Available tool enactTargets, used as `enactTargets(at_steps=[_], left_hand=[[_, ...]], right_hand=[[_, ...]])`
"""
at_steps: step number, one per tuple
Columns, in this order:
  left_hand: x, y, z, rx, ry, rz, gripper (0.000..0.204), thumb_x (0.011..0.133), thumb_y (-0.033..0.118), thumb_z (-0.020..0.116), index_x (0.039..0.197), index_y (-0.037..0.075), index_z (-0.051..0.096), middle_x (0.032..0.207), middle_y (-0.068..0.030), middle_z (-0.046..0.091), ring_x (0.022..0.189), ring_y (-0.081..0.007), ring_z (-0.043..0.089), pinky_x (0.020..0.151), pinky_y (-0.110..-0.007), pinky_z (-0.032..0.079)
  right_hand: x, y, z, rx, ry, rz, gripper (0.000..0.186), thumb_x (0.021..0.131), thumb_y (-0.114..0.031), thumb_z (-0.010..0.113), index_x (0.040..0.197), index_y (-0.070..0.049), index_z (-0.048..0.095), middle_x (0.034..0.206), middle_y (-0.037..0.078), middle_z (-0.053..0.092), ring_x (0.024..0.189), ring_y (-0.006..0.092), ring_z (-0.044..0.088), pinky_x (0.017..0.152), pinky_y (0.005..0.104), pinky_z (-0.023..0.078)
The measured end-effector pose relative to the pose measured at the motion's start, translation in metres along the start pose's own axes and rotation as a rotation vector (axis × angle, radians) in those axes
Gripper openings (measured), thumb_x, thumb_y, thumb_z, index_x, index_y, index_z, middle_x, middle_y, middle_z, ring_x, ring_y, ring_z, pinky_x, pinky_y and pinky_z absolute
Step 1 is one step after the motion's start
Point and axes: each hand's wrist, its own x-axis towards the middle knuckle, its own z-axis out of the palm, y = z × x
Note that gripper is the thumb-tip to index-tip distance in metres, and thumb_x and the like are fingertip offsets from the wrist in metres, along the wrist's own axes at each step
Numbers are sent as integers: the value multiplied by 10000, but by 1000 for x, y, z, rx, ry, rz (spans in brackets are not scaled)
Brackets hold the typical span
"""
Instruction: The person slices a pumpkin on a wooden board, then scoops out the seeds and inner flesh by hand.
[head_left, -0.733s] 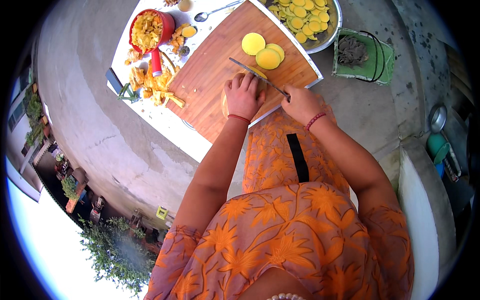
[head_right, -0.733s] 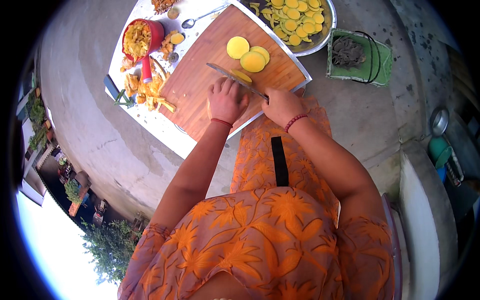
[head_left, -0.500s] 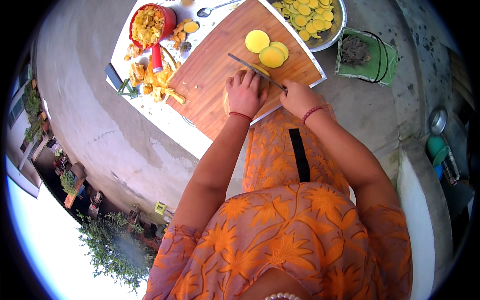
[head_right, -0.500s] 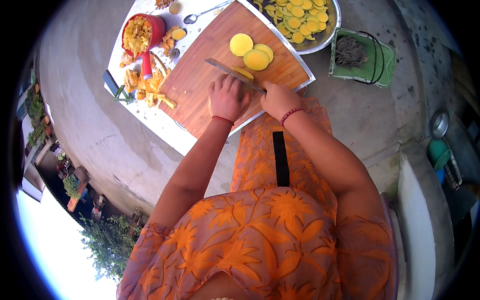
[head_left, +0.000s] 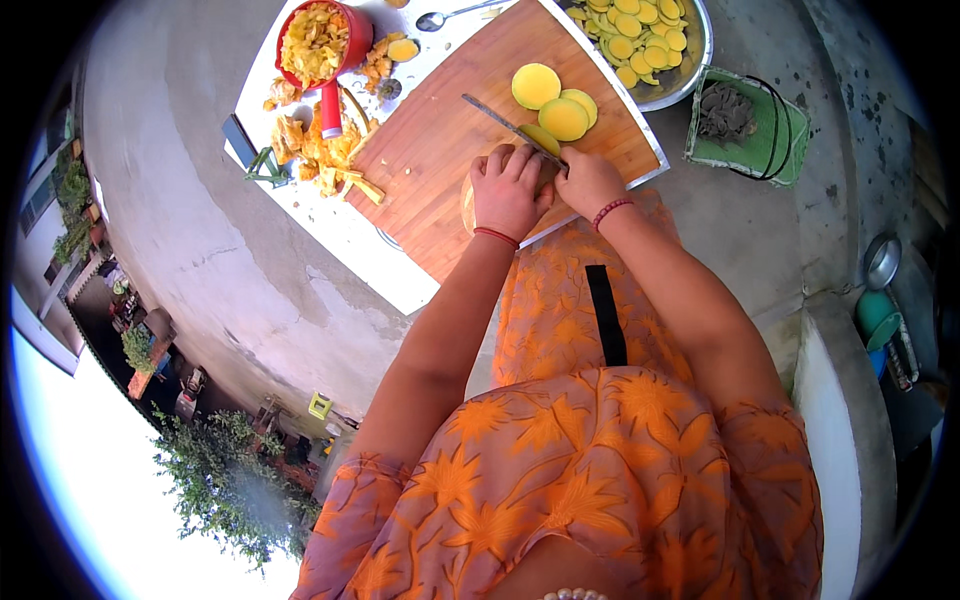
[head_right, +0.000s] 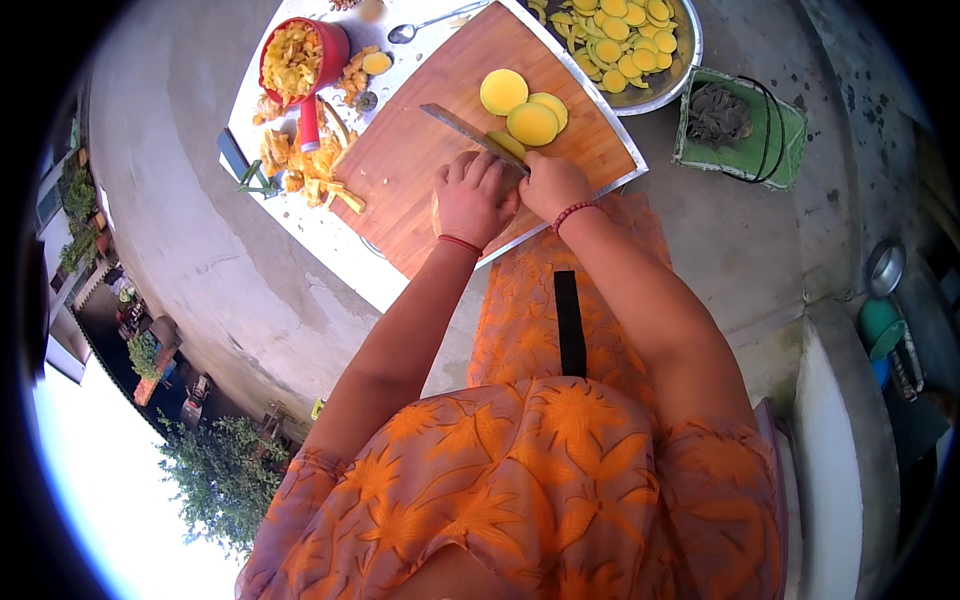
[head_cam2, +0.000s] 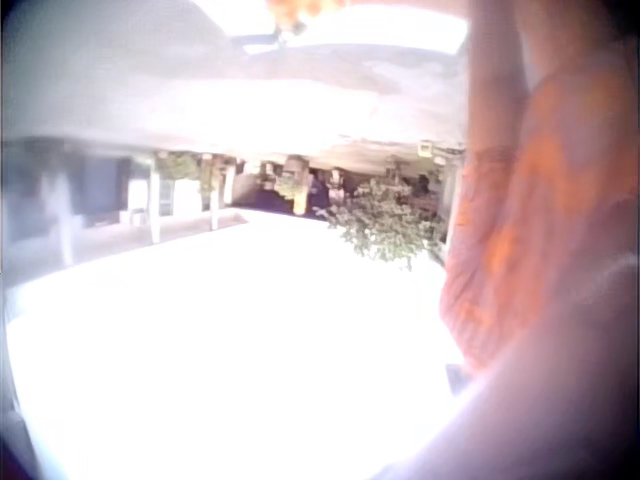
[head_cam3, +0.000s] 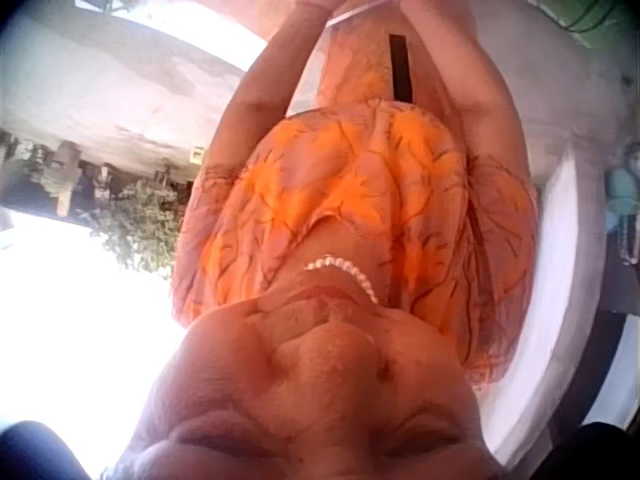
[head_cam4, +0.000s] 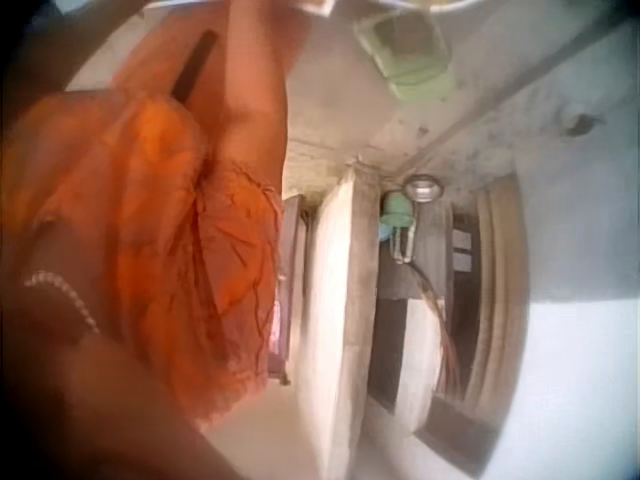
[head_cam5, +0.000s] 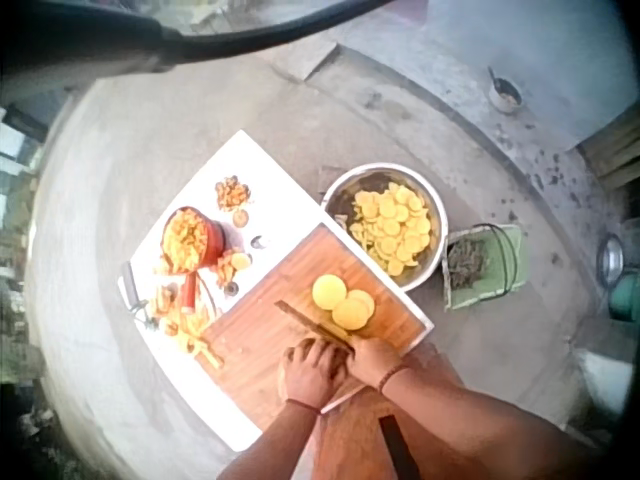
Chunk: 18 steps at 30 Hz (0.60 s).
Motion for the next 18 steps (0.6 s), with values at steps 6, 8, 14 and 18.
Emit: enactTargets(at_steps=[6, 8, 14, 18], left_hand=[[-1, -3, -2, 17, -28, -9, 437, 697, 280, 747, 1104, 147, 658, 1185, -9, 616, 1144, -247, 554, 939, -460, 406], [-6, 0, -1, 9, -29, -25, 435, 697, 281, 748, 1102, 148, 660, 1183, -10, 617, 1144, -249, 554, 937, -461, 407], [-5, 1, -2, 5, 1, 6, 427, 695, 283, 751, 1090, 144, 667, 1176, -15, 618, 1149, -254, 554, 940, -462, 411], [-7, -2, -1, -7, 4, 4, 425, 694, 283, 753, 1084, 137, 671, 1180, -16, 619, 1159, -255, 550, 947, -462, 412]], right_hand=[[-13, 26, 7, -4, -53, 26, 218, 893, -198, 602, 1055, -68, 668, 974, 224, 707, 946, 409, 677, 845, 496, 541], [-2, 18, 14, -58, -106, 67, 231, 891, -200, 608, 1077, -75, 664, 963, 224, 709, 944, 405, 681, 841, 499, 543], [11, 27, 24, 34, 0, 17, 211, 885, -222, 604, 1010, -66, 670, 916, 237, 700, 899, 414, 677, 808, 506, 545], [-14, 13, -2, 13, -8, 21, 196, 879, -222, 610, 963, -57, 673, 898, 233, 699, 870, 415, 676, 786, 507, 546]])
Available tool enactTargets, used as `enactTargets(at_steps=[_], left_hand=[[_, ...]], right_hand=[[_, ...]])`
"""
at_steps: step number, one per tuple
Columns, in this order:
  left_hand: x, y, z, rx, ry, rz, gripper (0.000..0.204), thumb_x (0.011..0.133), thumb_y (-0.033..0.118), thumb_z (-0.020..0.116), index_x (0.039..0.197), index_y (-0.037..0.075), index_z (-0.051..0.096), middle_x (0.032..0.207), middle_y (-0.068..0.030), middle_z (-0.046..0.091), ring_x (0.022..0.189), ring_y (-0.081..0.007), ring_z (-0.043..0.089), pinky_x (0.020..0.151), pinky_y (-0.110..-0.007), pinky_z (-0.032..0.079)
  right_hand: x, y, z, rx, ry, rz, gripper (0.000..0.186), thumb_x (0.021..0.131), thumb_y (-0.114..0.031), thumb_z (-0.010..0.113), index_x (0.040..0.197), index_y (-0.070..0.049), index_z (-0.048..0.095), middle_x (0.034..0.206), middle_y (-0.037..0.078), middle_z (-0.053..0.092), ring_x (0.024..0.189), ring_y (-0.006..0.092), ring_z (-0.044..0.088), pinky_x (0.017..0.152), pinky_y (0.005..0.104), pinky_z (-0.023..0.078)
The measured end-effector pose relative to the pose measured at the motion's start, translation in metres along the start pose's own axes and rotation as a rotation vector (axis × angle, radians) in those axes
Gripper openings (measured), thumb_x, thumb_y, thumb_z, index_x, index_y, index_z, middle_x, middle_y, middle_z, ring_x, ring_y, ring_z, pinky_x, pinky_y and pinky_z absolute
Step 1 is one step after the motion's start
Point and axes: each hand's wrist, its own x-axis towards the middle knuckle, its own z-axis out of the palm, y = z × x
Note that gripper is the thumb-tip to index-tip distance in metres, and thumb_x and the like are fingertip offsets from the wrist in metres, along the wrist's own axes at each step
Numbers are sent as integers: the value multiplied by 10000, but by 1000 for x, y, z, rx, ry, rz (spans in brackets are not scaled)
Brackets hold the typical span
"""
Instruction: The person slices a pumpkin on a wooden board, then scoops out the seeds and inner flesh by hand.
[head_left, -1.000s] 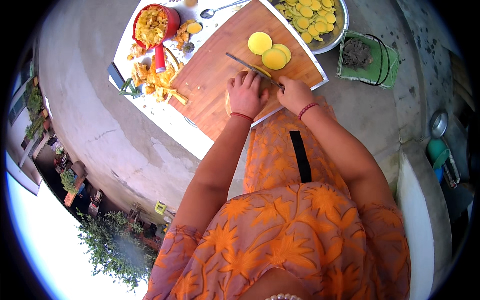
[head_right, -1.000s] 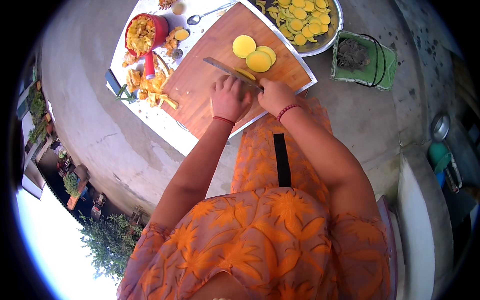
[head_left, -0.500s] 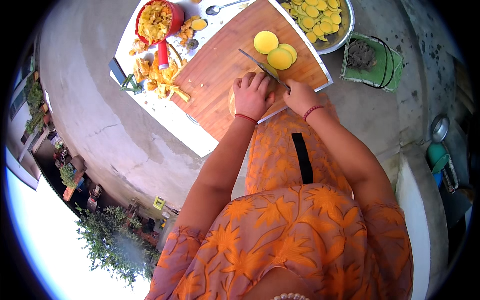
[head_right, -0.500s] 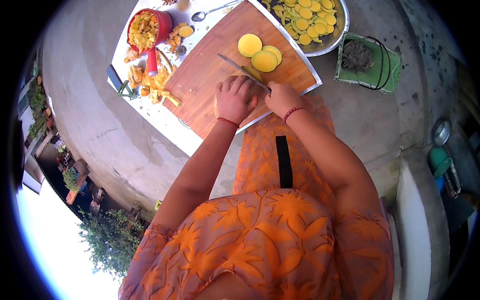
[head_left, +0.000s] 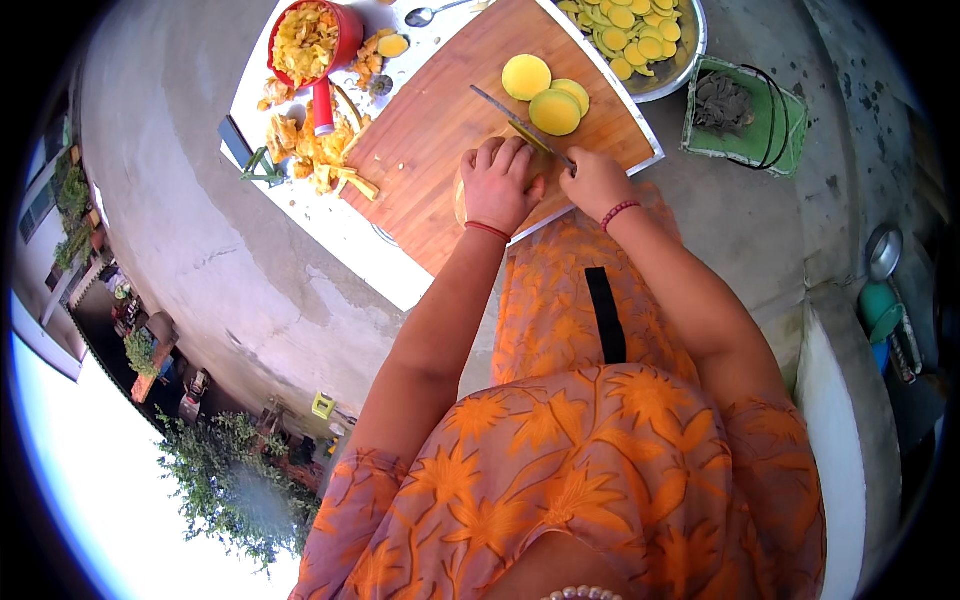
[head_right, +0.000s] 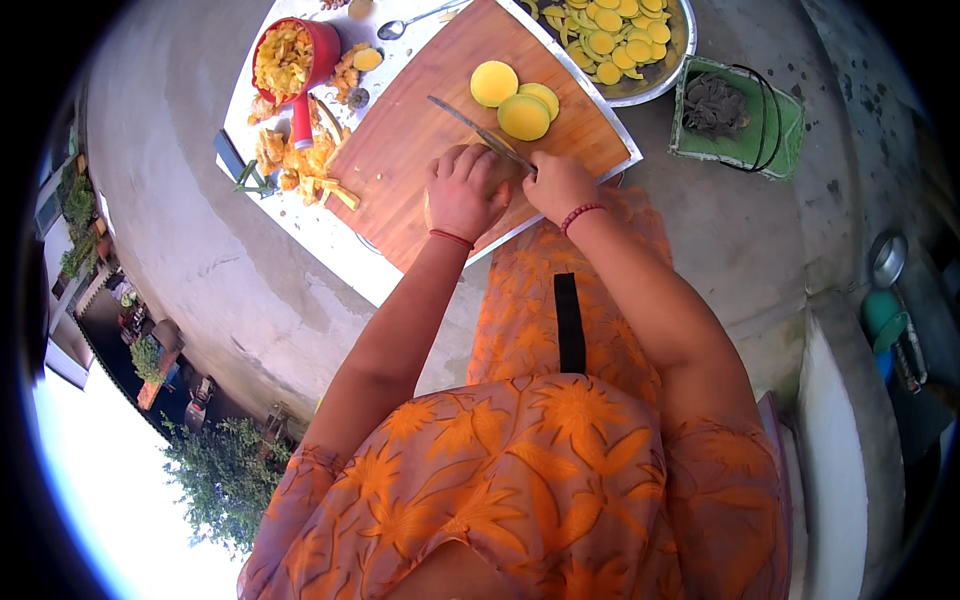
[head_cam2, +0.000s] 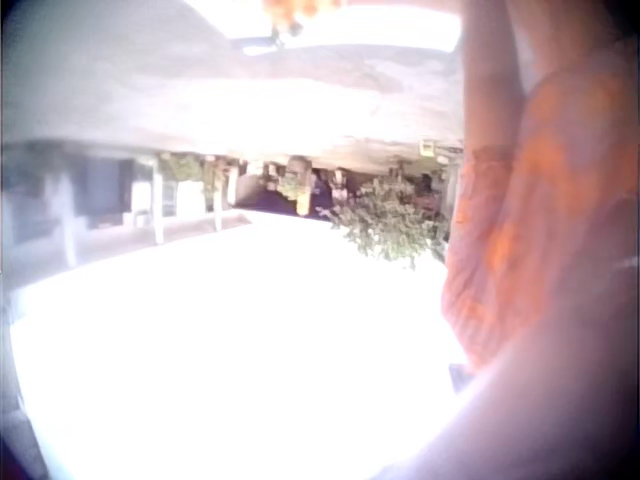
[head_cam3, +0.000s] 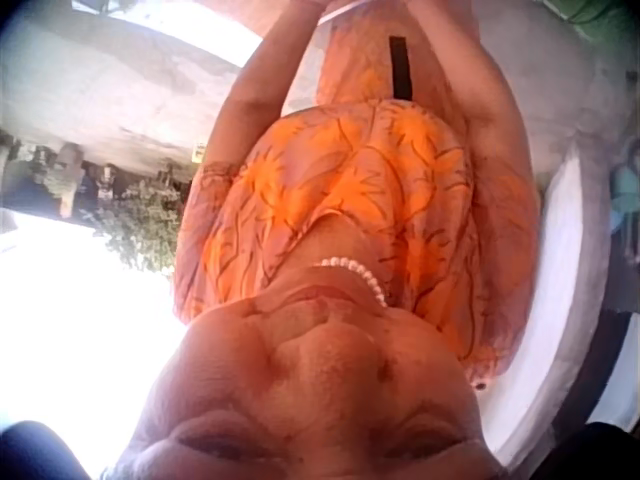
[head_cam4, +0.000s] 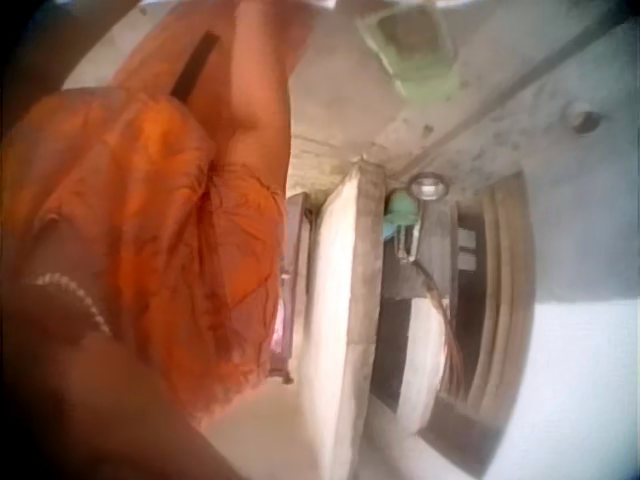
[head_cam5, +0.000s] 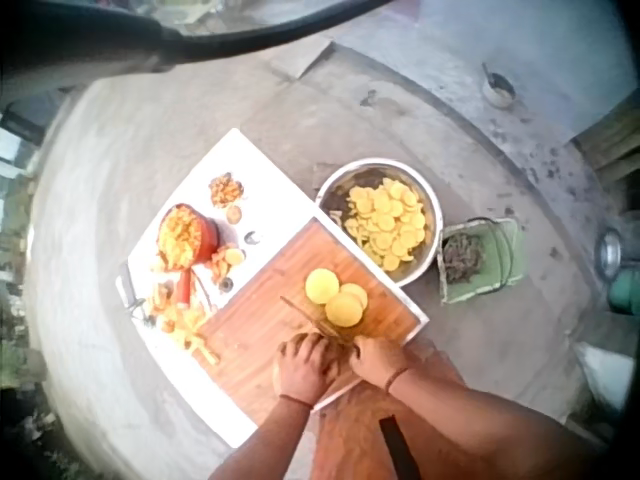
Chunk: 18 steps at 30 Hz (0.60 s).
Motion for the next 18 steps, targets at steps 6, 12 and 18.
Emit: enactTargets(at_steps=[6, 12, 18], left_hand=[[-3, 2, 1, 18, -12, -24, 405, 717, 287, 754, 1063, 87, 687, 1197, -46, 626, 1162, -264, 536, 975, -471, 389], [1, 2, -1, 26, -6, -1, 422, 715, 292, 750, 1074, 82, 677, 1191, -45, 626, 1162, -263, 535, 973, -473, 388], [5, -3, -2, 22, -34, -17, 420, 711, 289, 748, 1081, 103, 678, 1190, -35, 623, 1158, -258, 535, 970, -468, 389]], right_hand=[[-56, -14, -32, -4, -15, -24, 185, 863, -201, 609, 936, -40, 663, 871, 216, 699, 835, 414, 676, 756, 506, 546], [-43, -6, -23, 29, -44, 11, 206, 873, -203, 598, 985, -42, 662, 928, 215, 703, 900, 415, 671, 798, 505, 542], [-18, -19, -18, 47, 2, -30, 229, 859, -144, 591, 1034, -16, 667, 923, 249, 690, 897, 422, 664, 803, 492, 539]])
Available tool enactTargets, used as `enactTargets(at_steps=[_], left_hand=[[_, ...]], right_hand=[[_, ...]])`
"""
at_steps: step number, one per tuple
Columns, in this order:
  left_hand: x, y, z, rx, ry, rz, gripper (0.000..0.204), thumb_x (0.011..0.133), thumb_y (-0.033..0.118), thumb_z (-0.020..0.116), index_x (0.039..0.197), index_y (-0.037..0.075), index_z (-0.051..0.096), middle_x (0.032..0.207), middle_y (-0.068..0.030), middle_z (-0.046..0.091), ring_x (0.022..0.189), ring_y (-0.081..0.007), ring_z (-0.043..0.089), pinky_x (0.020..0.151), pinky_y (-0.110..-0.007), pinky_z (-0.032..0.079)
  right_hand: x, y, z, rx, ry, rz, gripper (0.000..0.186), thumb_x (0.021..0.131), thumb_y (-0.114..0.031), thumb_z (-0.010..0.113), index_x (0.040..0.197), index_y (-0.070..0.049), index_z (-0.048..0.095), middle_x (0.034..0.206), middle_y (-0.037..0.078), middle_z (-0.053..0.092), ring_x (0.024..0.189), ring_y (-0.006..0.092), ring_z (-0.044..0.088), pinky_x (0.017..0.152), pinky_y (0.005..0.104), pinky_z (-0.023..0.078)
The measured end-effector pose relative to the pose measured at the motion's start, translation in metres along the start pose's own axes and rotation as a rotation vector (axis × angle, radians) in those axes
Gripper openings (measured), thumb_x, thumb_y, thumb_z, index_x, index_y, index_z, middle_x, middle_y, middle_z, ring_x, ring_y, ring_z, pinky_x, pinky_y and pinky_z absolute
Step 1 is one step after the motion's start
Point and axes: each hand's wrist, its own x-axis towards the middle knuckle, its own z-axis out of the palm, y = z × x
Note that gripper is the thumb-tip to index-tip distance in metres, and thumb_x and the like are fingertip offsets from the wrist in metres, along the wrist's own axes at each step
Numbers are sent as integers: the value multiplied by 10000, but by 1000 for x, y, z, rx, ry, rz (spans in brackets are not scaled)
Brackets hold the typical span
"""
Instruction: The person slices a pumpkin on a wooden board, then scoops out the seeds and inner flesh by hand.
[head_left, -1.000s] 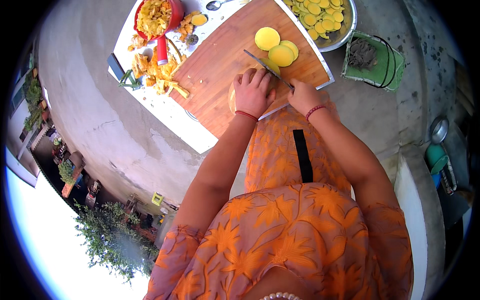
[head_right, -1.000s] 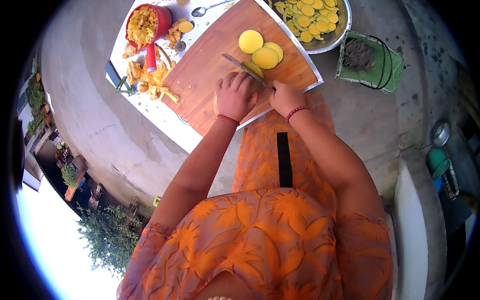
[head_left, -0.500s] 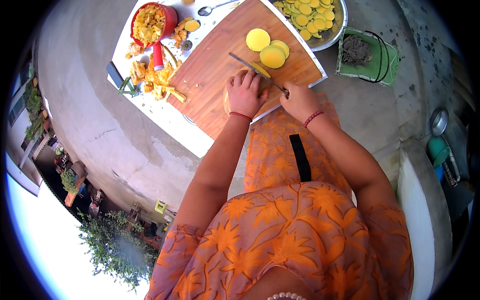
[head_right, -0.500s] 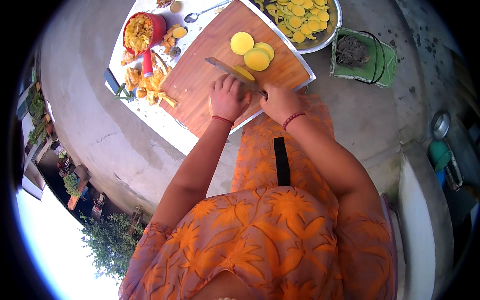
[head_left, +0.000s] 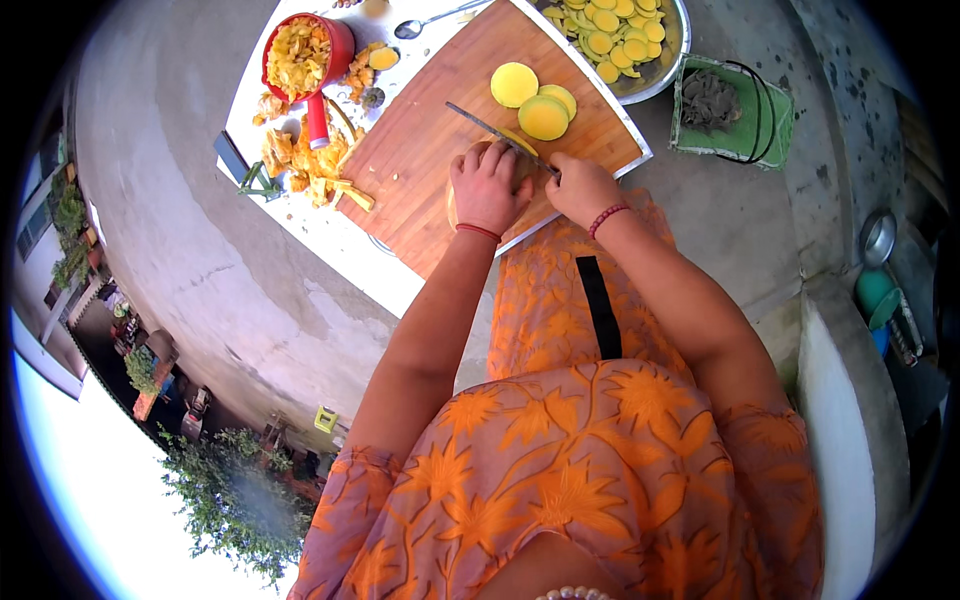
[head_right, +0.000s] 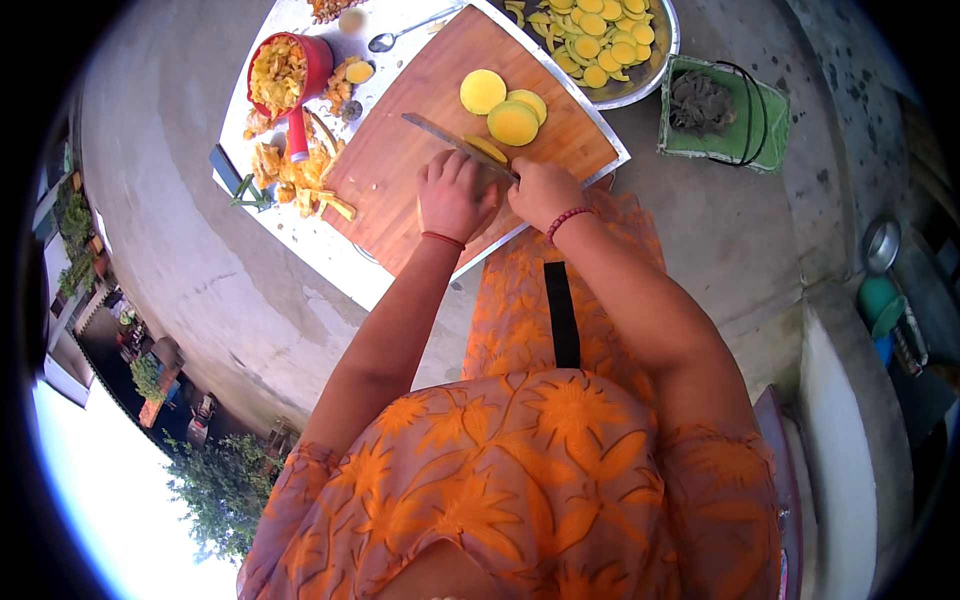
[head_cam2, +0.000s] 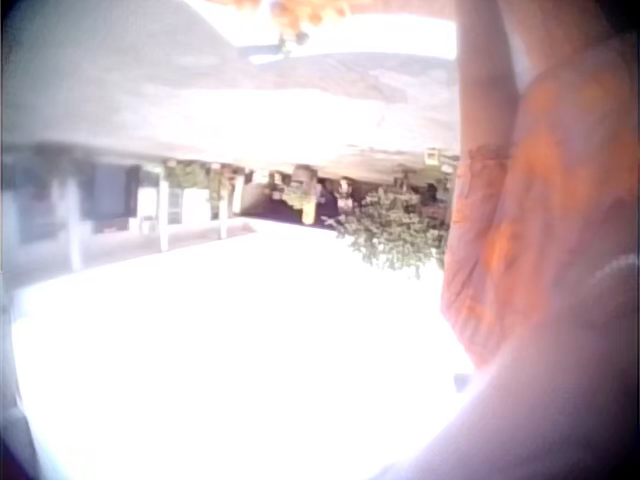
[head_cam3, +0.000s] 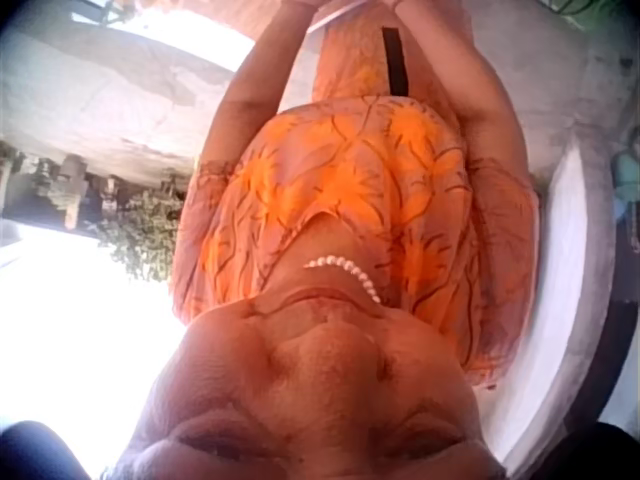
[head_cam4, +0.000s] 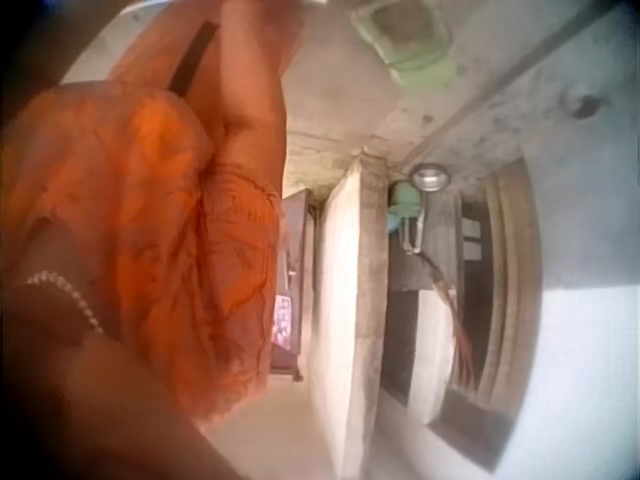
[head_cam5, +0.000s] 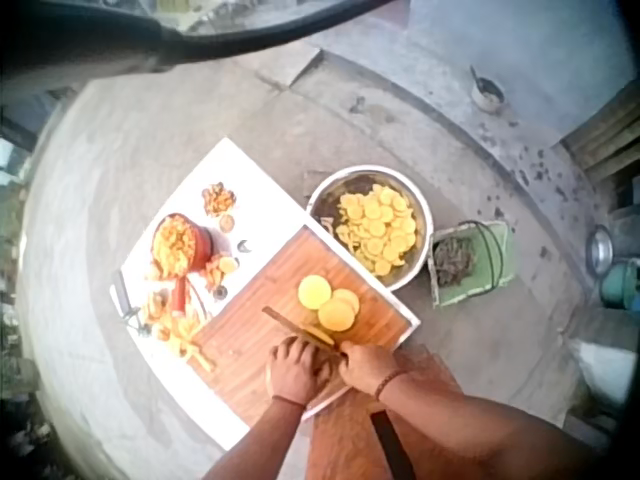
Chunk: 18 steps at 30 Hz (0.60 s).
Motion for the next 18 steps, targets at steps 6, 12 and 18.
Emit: enactTargets(at_steps=[6, 12, 18], left_hand=[[-9, -2, 1, -14, 0, -5, 430, 698, 299, 758, 1076, 110, 679, 1184, -29, 622, 1155, -257, 536, 965, -469, 394], [0, 3, 0, -11, 16, -7, 398, 714, 304, 744, 1064, 126, 679, 1176, -33, 628, 1165, -267, 552, 959, -462, 416], [-1, 1, 1, -13, 25, -12, 408, 708, 280, 746, 1082, 131, 677, 1174, -27, 629, 1161, -260, 554, 962, -460, 417]], right_hand=[[-15, 23, 6, 2, -112, 72, 236, 883, -203, 597, 1060, -64, 666, 996, 227, 706, 951, 403, 680, 846, 499, 538], [20, 11, 23, -69, -41, 39, 223, 878, -213, 602, 1033, -65, 660, 964, 229, 704, 957, 405, 678, 836, 510, 540], [11, 30, 29, -102, -103, 71, 219, 876, -214, 615, 1040, -77, 663, 998, 217, 708, 985, 401, 675, 856, 498, 538]])
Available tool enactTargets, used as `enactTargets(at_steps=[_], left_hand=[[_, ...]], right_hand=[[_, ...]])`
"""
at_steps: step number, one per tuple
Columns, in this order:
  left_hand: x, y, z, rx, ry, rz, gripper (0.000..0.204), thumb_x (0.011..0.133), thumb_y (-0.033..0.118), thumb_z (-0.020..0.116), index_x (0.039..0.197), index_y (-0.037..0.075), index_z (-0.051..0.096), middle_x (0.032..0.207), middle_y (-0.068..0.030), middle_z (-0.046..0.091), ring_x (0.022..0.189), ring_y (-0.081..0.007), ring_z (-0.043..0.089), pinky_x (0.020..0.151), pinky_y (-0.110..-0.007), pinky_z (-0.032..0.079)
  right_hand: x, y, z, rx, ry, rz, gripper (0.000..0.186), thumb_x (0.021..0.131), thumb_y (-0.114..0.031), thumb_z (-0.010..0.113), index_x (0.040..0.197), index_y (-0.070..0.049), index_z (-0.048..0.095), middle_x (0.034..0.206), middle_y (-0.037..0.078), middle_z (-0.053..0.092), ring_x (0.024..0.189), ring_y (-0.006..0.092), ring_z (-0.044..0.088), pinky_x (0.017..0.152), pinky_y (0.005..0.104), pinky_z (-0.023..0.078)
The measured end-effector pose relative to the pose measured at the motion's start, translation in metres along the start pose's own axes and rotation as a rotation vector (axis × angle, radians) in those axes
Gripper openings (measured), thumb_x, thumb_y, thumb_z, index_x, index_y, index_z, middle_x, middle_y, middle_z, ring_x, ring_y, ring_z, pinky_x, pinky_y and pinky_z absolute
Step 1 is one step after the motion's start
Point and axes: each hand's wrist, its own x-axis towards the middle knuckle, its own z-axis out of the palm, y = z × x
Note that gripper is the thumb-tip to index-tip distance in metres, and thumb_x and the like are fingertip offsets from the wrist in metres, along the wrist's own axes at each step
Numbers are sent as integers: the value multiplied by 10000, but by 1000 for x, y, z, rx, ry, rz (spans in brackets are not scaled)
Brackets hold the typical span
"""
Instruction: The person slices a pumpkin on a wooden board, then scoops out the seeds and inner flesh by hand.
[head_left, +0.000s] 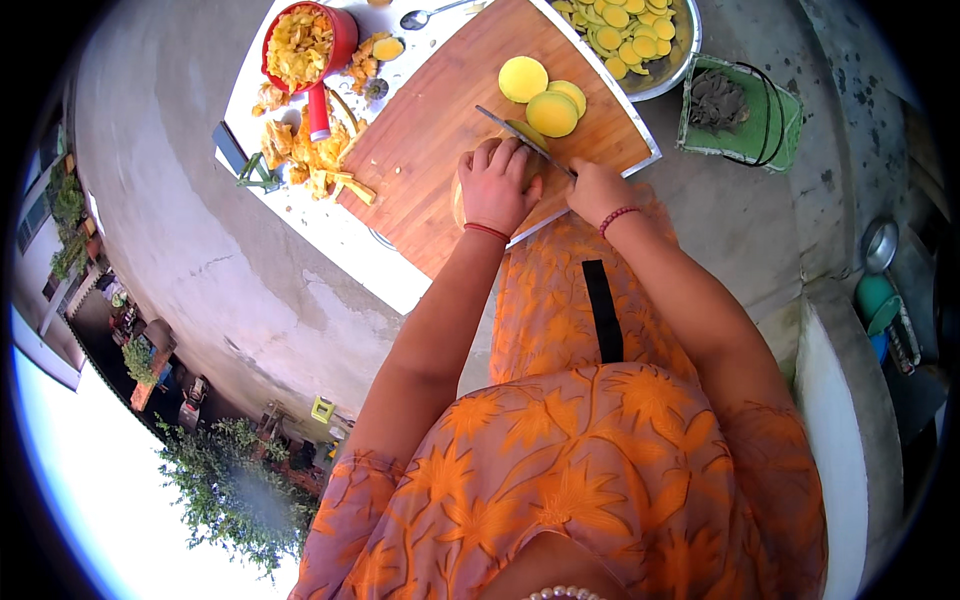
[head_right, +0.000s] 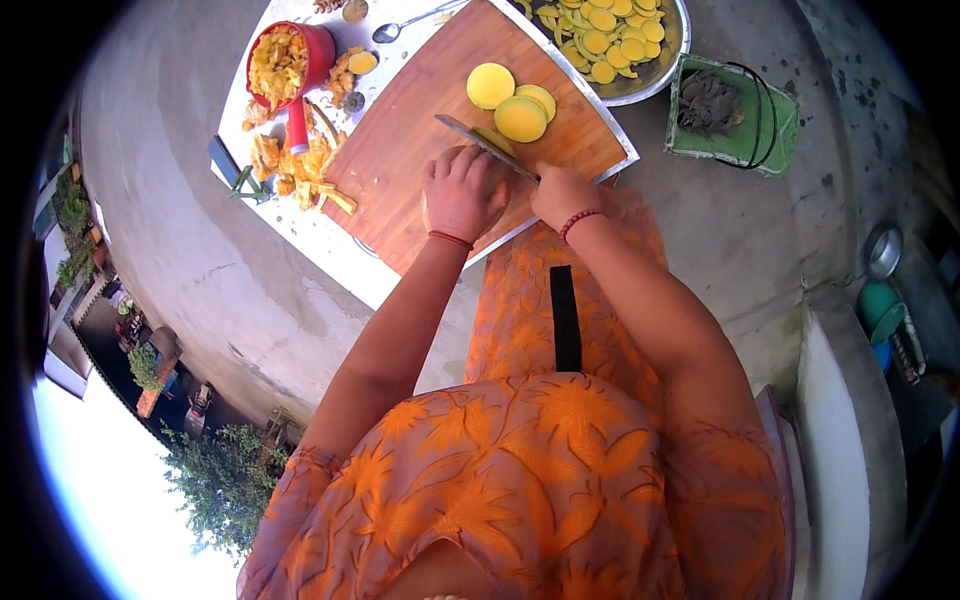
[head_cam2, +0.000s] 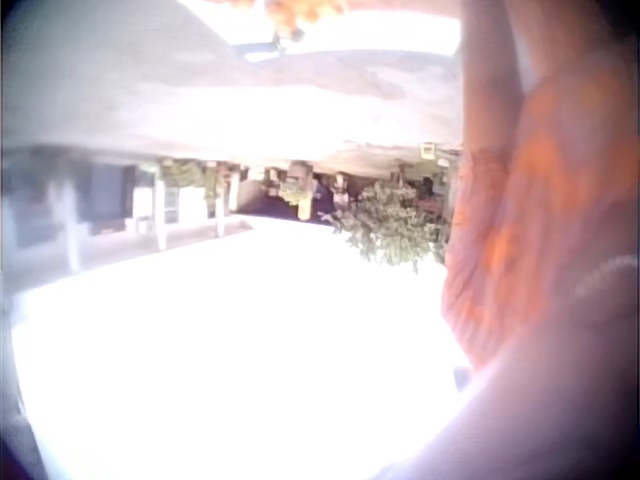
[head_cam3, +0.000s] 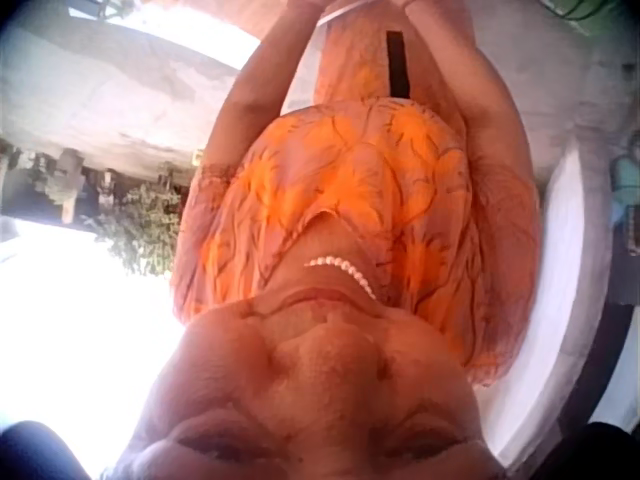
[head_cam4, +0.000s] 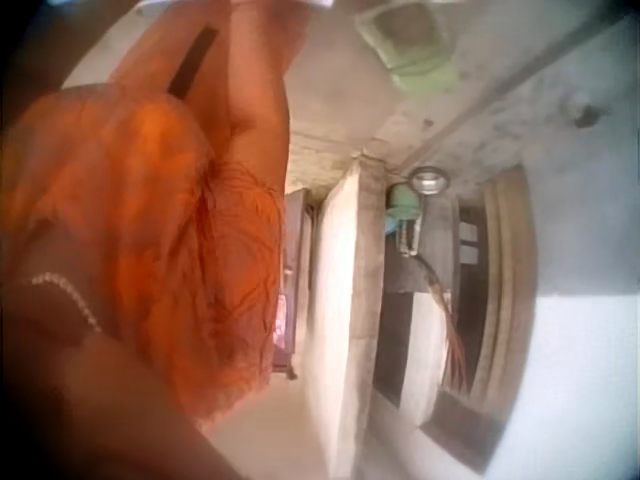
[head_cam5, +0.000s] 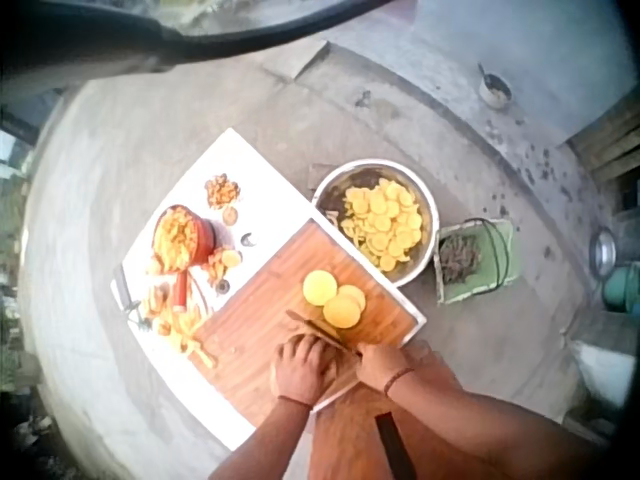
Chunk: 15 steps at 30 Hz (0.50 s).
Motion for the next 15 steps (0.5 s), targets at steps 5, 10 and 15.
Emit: enactTargets(at_steps=[5, 10, 15], left_hand=[[-4, 5, 1, -11, 33, 42, 412, 706, 283, 753, 1079, 127, 673, 1174, -25, 629, 1159, -265, 553, 962, -456, 413], [-9, 2, 0, -16, 28, 23, 413, 711, 281, 753, 1087, 136, 667, 1183, -15, 626, 1164, -264, 549, 969, -459, 404], [-13, 4, -1, -20, 36, 37, 429, 711, 267, 764, 1106, 124, 676, 1201, -20, 609, 1167, -268, 531, 979, -465, 394]], right_hand=[[32, -9, 12, 3, 43, 46, 236, 887, -188, 613, 1093, -80, 653, 982, 229, 703, 955, 410, 672, 840, 498, 533], [36, 4, -9, 71, 13, -38, 273, 873, -218, 615, 1092, -73, 691, 1030, 207, 711, 971, 383, 680, 877, 475, 536], [61, 32, -43, 93, 153, -106, 256, 852, -229, 613, 1009, -55, 718, 962, 210, 713, 939, 383, 681, 849, 471, 539]])
